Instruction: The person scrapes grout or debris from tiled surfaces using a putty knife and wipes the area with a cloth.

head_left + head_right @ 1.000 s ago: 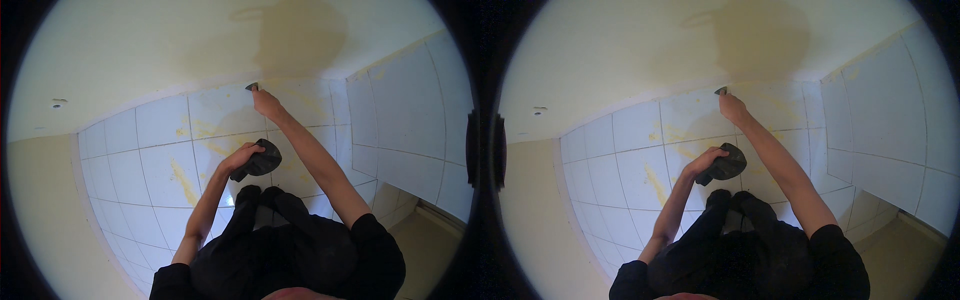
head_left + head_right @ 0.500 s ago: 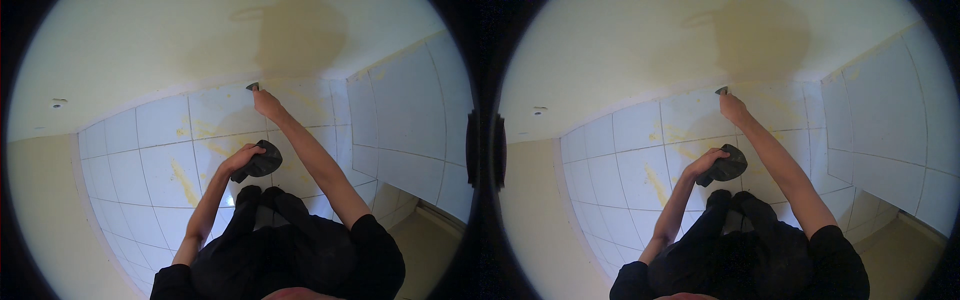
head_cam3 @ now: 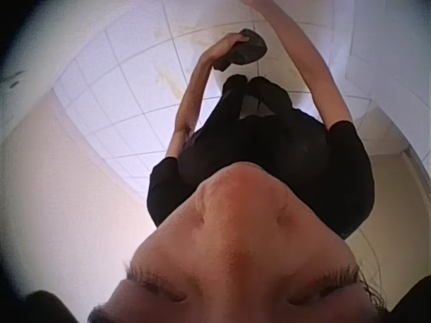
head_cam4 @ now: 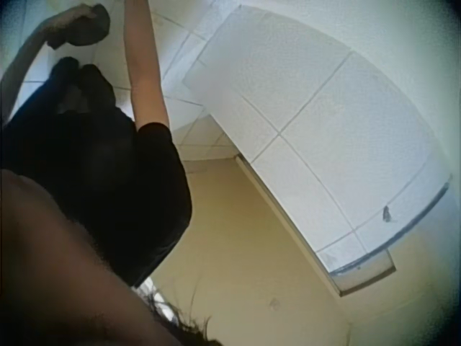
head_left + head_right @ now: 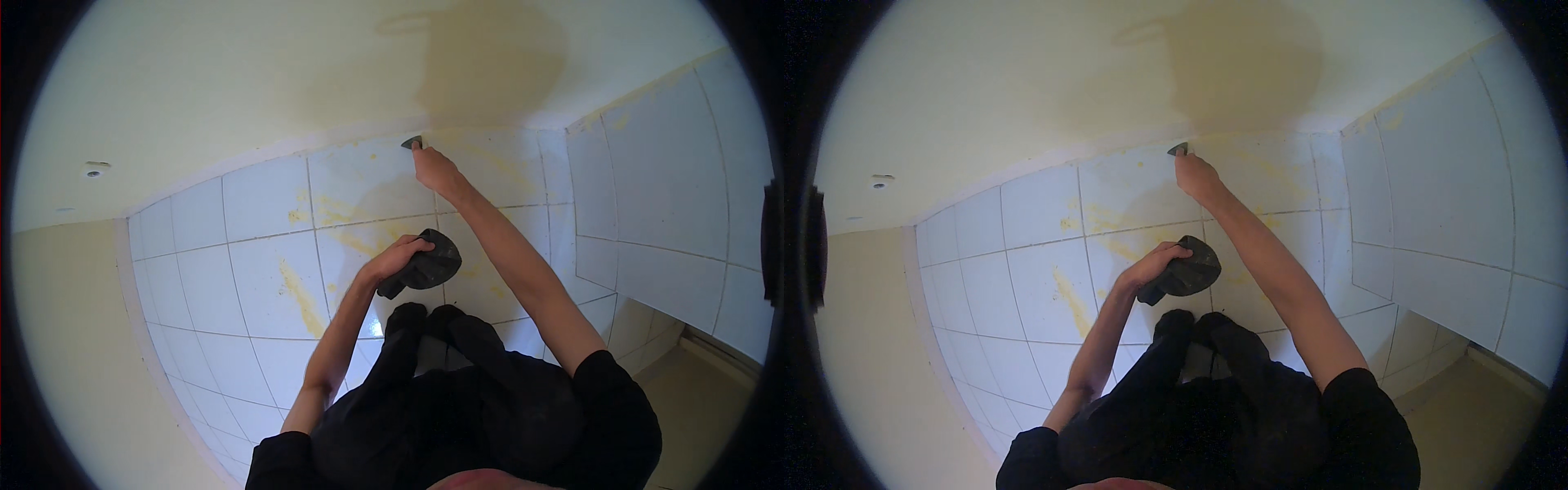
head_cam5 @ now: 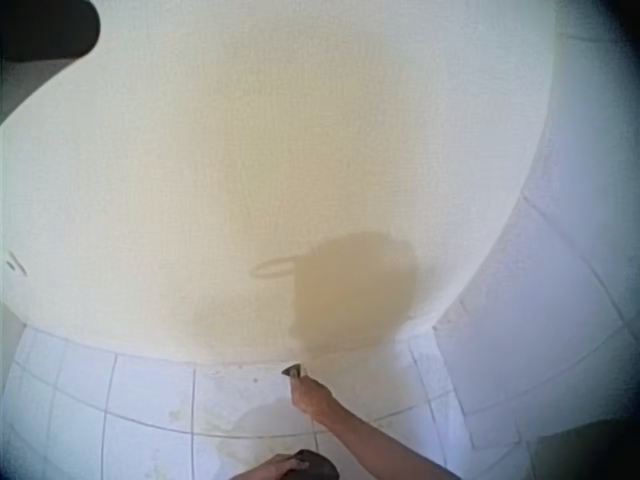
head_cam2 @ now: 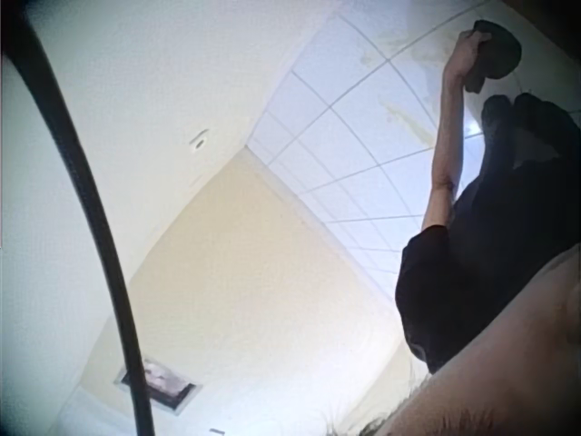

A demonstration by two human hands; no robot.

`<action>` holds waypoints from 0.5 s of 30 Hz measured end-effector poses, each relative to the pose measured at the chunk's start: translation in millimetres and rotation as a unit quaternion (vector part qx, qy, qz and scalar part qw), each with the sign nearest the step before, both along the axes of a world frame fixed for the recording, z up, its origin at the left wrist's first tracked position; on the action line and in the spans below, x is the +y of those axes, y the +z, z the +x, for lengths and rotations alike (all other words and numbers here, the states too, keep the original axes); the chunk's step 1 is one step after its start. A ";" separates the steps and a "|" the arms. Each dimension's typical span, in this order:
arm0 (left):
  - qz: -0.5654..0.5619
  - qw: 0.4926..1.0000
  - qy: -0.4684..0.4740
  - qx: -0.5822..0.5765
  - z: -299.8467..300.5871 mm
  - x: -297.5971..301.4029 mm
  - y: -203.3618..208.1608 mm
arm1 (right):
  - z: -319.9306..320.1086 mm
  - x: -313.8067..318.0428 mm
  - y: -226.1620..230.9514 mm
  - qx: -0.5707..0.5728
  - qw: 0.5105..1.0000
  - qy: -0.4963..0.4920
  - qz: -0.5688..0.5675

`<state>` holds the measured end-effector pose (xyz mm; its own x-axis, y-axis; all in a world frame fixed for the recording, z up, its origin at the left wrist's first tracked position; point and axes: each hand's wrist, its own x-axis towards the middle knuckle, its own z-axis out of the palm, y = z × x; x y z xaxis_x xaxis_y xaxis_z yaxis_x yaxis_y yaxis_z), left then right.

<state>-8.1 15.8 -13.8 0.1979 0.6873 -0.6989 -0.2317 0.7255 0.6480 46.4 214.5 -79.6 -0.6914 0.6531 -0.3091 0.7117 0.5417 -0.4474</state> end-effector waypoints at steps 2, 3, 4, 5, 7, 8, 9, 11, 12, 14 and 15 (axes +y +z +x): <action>0.005 1.000 0.002 0.008 0.5 0.4 1.2 | 0.2 0.7 -2.6 -0.008 1.000 0.011 -0.014; -0.001 1.000 0.001 0.000 0.0 0.2 -0.6 | 0.1 1.9 -3.9 -0.009 1.000 0.011 -0.014; -0.007 1.000 0.000 -0.009 0.2 0.1 -1.7 | -0.5 3.5 -5.2 -0.002 1.000 0.010 -0.007; -0.007 1.000 0.000 -0.008 -0.2 0.1 0.0 | -2.1 3.6 -4.2 0.006 1.000 0.010 -0.001; 0.001 1.000 -0.003 0.002 -0.7 0.2 4.1 | -0.1 -2.7 -3.2 0.001 1.000 0.002 -0.003; 0.002 1.000 -0.003 0.002 -0.4 0.8 5.1 | 1.7 -3.3 -4.6 -0.004 1.000 -0.008 -0.003; 0.001 1.000 0.000 -0.001 -0.1 0.9 5.9 | 0.9 -0.9 -5.7 -0.004 1.000 -0.008 -0.003; -0.001 1.000 0.004 -0.004 -0.8 0.1 3.0 | -3.0 2.0 -6.0 0.009 1.000 -0.014 -0.023; -0.002 1.000 0.001 -0.012 -2.1 -0.8 -2.2 | -2.4 0.8 -5.1 0.009 1.000 -0.012 -0.023; -0.002 1.000 -0.002 -0.020 -2.8 -1.9 -6.0 | 0.6 0.9 -4.5 0.019 0.999 -0.036 -0.016; 0.004 1.000 0.000 -0.015 -2.0 -1.5 -5.9 | 0.0 1.5 -5.0 0.020 0.999 -0.036 -0.017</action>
<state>-10.1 14.4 -19.7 0.2192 0.6928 -0.6870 -0.2514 0.7205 0.6463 46.4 216.0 -84.6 -0.6549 0.6917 -0.3042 0.7296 0.4738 -0.4932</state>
